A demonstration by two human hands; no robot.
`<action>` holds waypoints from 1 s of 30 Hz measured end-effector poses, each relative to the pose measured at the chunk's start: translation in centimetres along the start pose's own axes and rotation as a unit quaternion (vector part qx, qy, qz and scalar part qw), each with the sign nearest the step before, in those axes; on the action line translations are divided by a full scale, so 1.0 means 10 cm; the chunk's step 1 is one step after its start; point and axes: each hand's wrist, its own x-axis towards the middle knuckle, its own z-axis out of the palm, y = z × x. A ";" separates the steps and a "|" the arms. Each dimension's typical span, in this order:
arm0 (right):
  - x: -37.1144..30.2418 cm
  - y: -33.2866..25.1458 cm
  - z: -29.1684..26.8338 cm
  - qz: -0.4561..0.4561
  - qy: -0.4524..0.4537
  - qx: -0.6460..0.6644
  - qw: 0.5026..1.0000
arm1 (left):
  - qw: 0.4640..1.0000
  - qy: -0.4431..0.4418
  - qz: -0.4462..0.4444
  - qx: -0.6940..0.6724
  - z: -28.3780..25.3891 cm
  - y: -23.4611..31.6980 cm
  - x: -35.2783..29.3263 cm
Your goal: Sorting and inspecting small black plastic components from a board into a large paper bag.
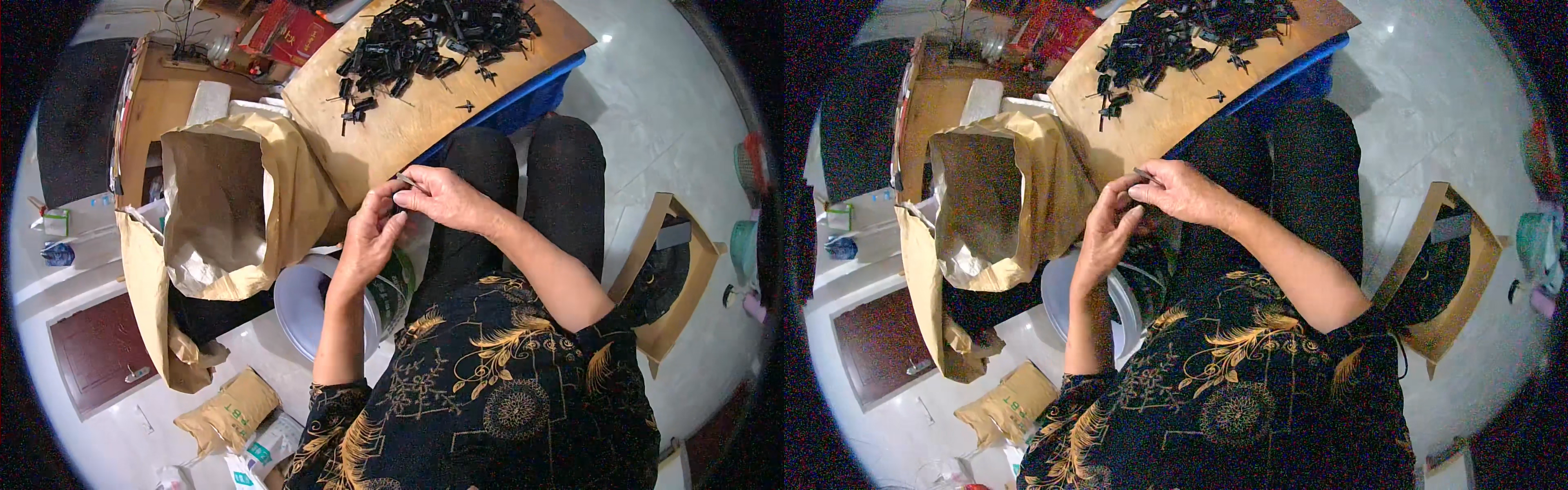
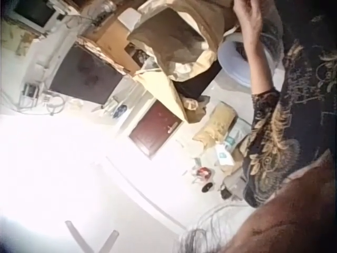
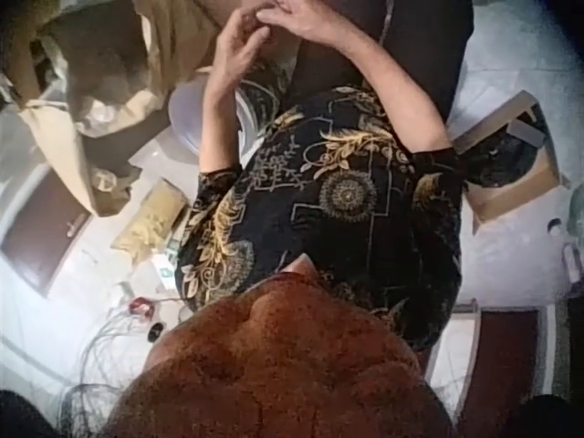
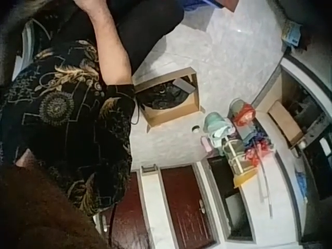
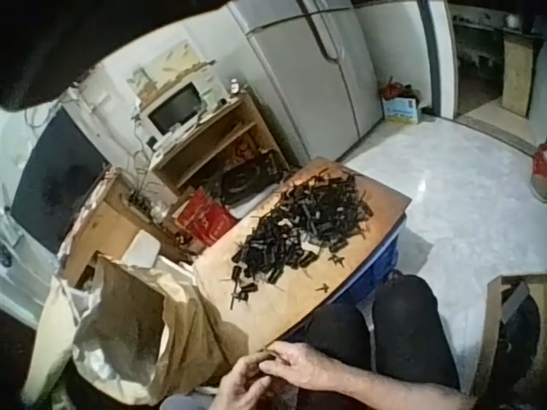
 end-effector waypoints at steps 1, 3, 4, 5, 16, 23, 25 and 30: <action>0.01 0.01 0.03 0.017 0.017 -0.049 0.999 | 1.000 0.018 0.011 0.022 -0.01 -0.05 -0.01; 0.03 0.00 0.10 0.010 0.038 -0.032 0.999 | 0.998 0.059 0.022 0.011 0.00 -0.14 -0.01; 0.03 -0.02 0.13 0.000 0.063 -0.014 0.998 | 0.998 0.061 0.021 0.009 -0.02 -0.18 -0.01; 0.00 -0.04 0.14 0.002 0.060 -0.015 0.998 | 0.996 0.086 0.021 0.012 -0.04 -0.20 0.01; 0.01 -0.10 0.27 0.097 0.061 0.059 0.992 | 0.989 0.123 -0.003 -0.081 -0.09 -0.33 0.08; 0.06 -0.05 0.28 0.115 0.075 0.065 0.988 | 0.989 0.121 0.016 -0.081 -0.11 -0.47 0.15; 0.08 -0.03 0.28 0.122 0.070 0.085 0.986 | 0.991 0.116 0.001 -0.069 -0.13 -0.46 0.16; 0.12 0.04 0.28 0.121 0.087 0.076 0.986 | 0.990 0.121 0.026 -0.064 -0.12 -0.50 0.25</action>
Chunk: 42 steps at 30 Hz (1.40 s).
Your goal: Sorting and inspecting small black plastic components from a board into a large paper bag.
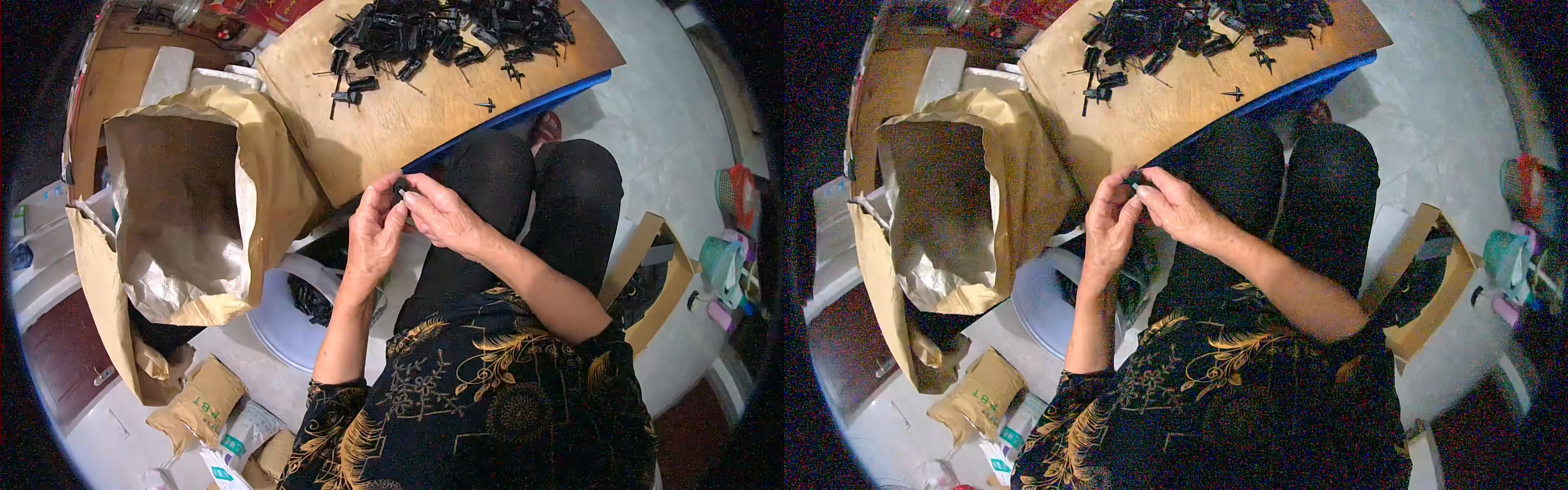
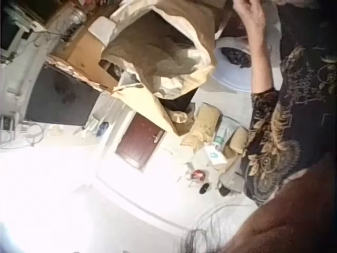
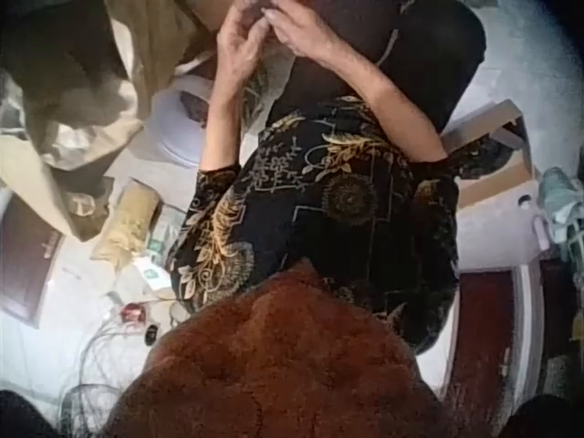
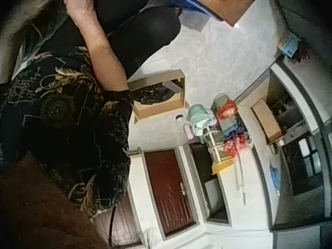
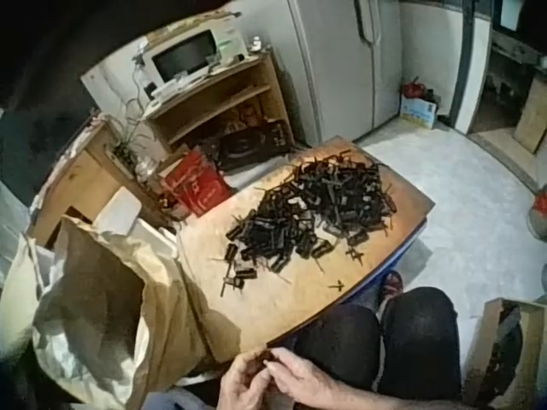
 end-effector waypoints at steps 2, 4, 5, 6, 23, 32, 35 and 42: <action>0.01 -0.01 0.01 -0.006 0.008 -0.008 1.000 | 1.000 0.010 0.013 0.016 0.01 -0.02 0.01; 0.01 -0.03 0.03 0.034 0.006 0.008 0.999 | 0.993 0.021 0.037 0.111 -0.02 -0.01 -0.02; 0.02 -0.04 0.01 0.018 -0.006 0.002 1.000 | 0.992 0.028 0.009 0.126 -0.01 0.00 -0.02; 0.03 -0.01 0.00 0.018 -0.006 0.002 1.000 | 0.973 0.038 0.108 0.201 0.00 -0.02 0.02; 0.05 -0.04 0.00 0.093 0.022 0.094 0.991 | 0.981 0.086 -0.046 0.169 -0.59 -0.09 1.43; 0.05 0.03 -0.01 0.032 0.028 0.052 0.998 | 0.823 0.038 0.091 0.560 -0.46 -0.02 1.76; 0.05 0.06 -0.02 0.013 0.024 0.028 0.999 | 0.805 0.038 0.066 0.589 -0.45 -0.01 1.78; 0.04 0.04 -0.01 -0.005 0.014 0.007 1.000 | 0.853 0.052 0.155 0.496 -0.69 -0.11 1.77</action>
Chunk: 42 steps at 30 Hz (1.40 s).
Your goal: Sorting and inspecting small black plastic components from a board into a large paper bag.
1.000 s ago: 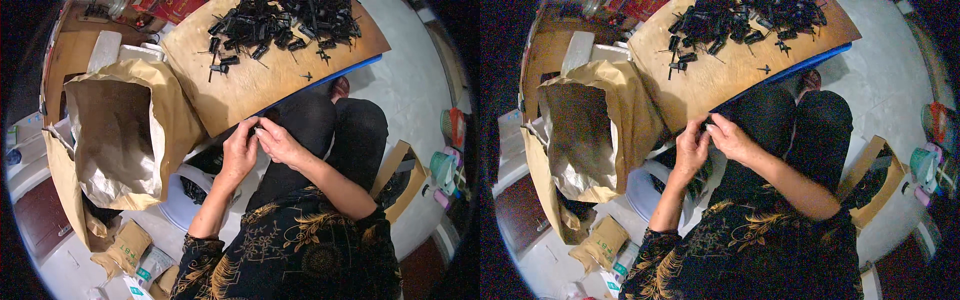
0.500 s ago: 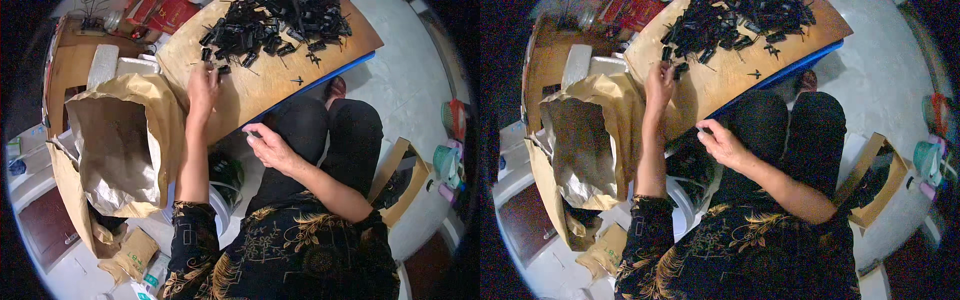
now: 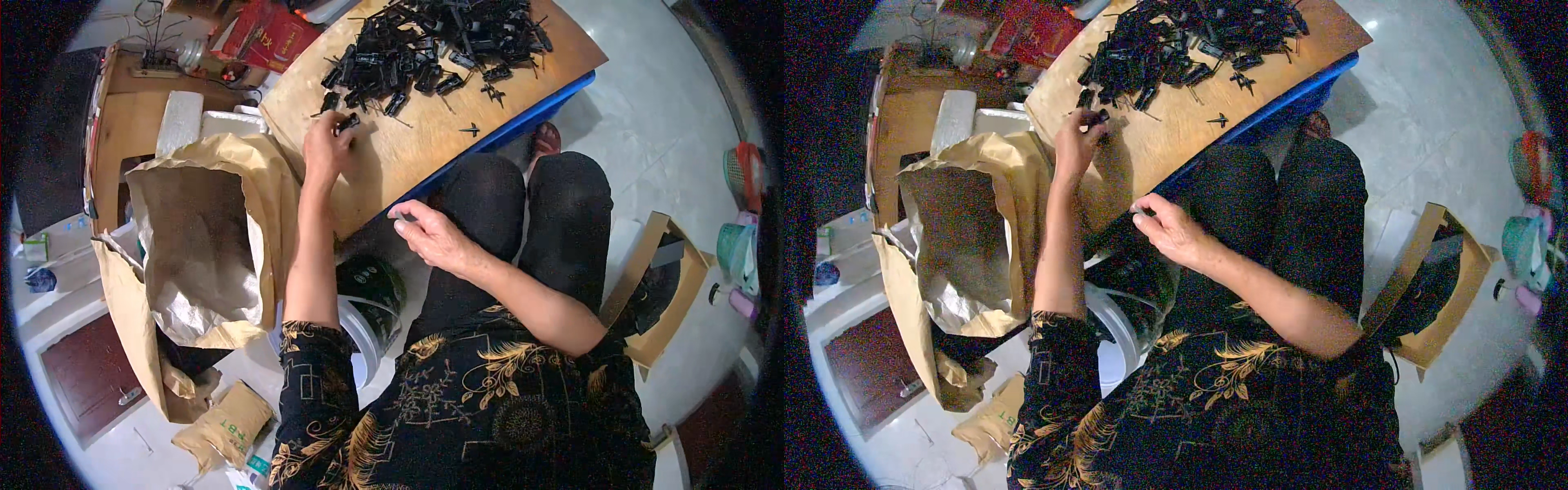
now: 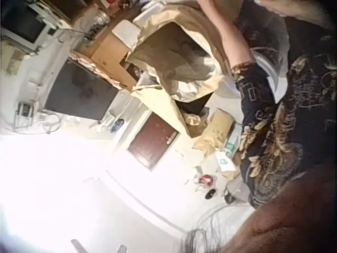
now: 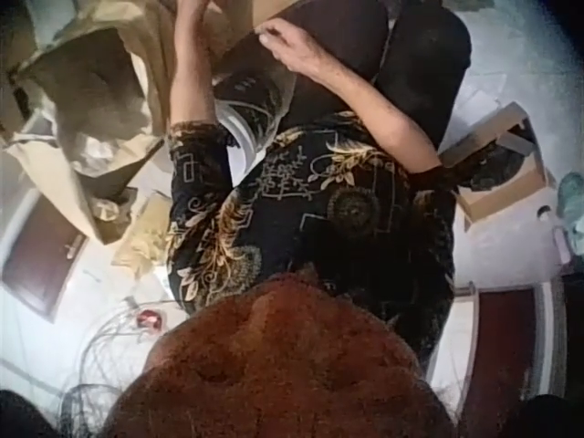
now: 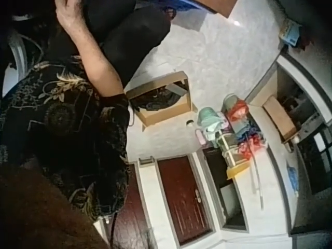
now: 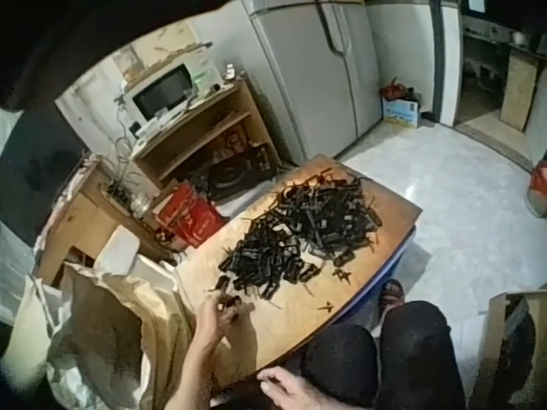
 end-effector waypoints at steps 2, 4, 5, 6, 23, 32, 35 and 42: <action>0.01 0.03 0.02 -0.005 -0.004 -0.010 1.000 | 0.998 0.041 -0.004 -0.041 -0.08 0.00 -0.06; 0.04 0.10 -0.03 -0.049 0.048 -0.030 0.997 | 0.982 -0.035 -0.107 -0.153 -0.14 0.22 -0.19; 0.06 0.12 -0.07 -0.088 0.061 -0.045 0.993 | 0.997 0.010 -0.040 -0.069 -0.17 0.31 -0.29; 0.04 0.05 -0.14 -0.096 0.083 -0.026 0.992 | 0.996 -0.002 -0.022 -0.086 -0.21 0.55 -0.39; -0.11 -0.14 -0.24 -0.237 0.023 -0.166 0.957 | 0.973 -0.018 0.003 -0.231 -0.46 1.21 -1.46; -0.21 -0.30 -0.33 -0.081 -0.014 -0.031 0.996 | 0.821 -0.236 -0.168 -0.492 -0.73 1.28 -1.51; -0.21 -0.30 -0.31 -0.080 -0.019 -0.051 0.995 | 0.830 -0.240 -0.164 -0.477 -0.73 1.31 -1.51; -0.17 -0.26 -0.26 -0.045 -0.069 -0.029 0.996 | 0.839 -0.178 -0.145 -0.492 -0.52 1.19 -1.55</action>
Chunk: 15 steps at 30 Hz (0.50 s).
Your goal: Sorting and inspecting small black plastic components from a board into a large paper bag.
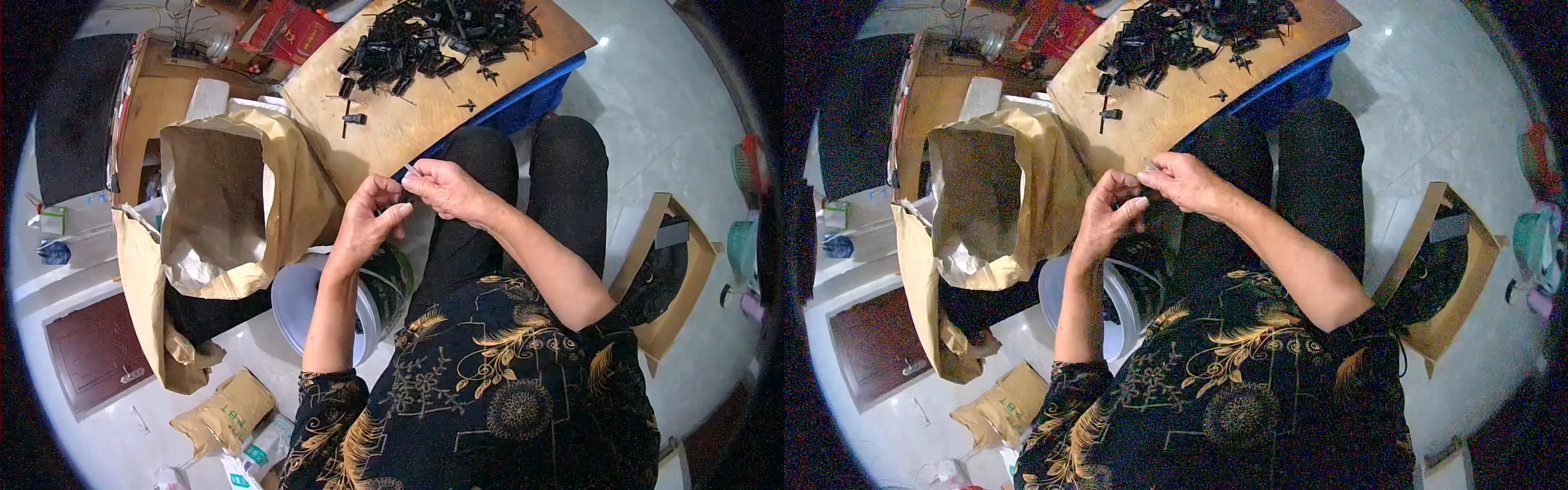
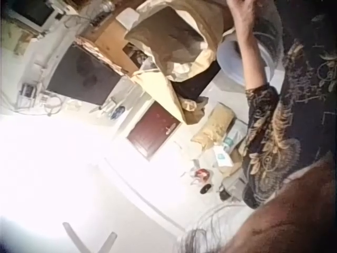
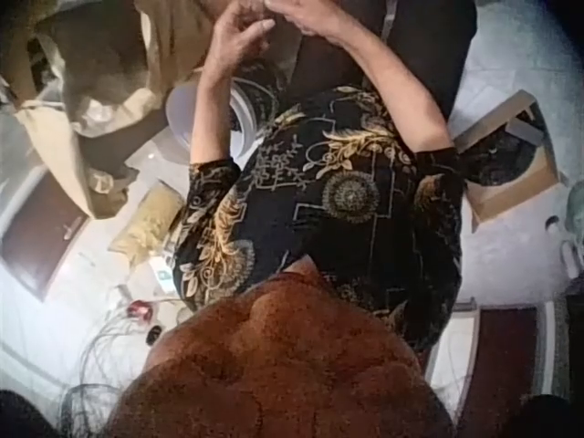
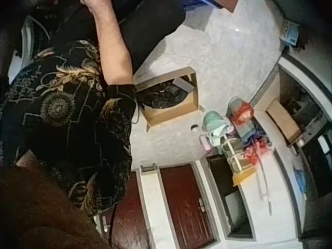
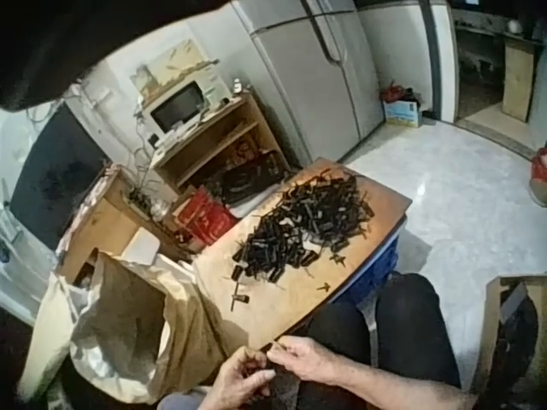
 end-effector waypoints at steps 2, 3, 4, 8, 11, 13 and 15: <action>0.00 -0.01 0.01 0.036 0.017 0.026 0.999 | 1.000 0.011 0.009 0.022 0.01 -0.06 0.03; 0.00 -0.01 0.01 0.039 0.016 0.025 0.999 | 1.000 0.012 0.007 0.019 0.02 -0.08 0.03; 0.00 -0.01 0.01 0.043 0.012 0.040 0.998 | 1.000 0.025 0.017 0.002 0.03 -0.09 0.03; 0.02 -0.01 0.05 0.050 0.005 0.062 0.997 | 0.997 0.067 0.024 -0.030 0.06 -0.11 -0.01; 0.02 0.01 0.05 0.059 0.016 0.058 0.996 | 0.997 0.078 -0.013 -0.012 0.08 -0.11 -0.01; 0.02 0.03 0.08 0.054 0.024 0.060 0.996 | 0.996 0.088 -0.014 -0.029 0.06 -0.09 -0.02; 0.02 0.05 0.10 0.049 0.032 0.063 0.996 | 0.994 0.097 -0.016 -0.045 0.05 -0.09 -0.02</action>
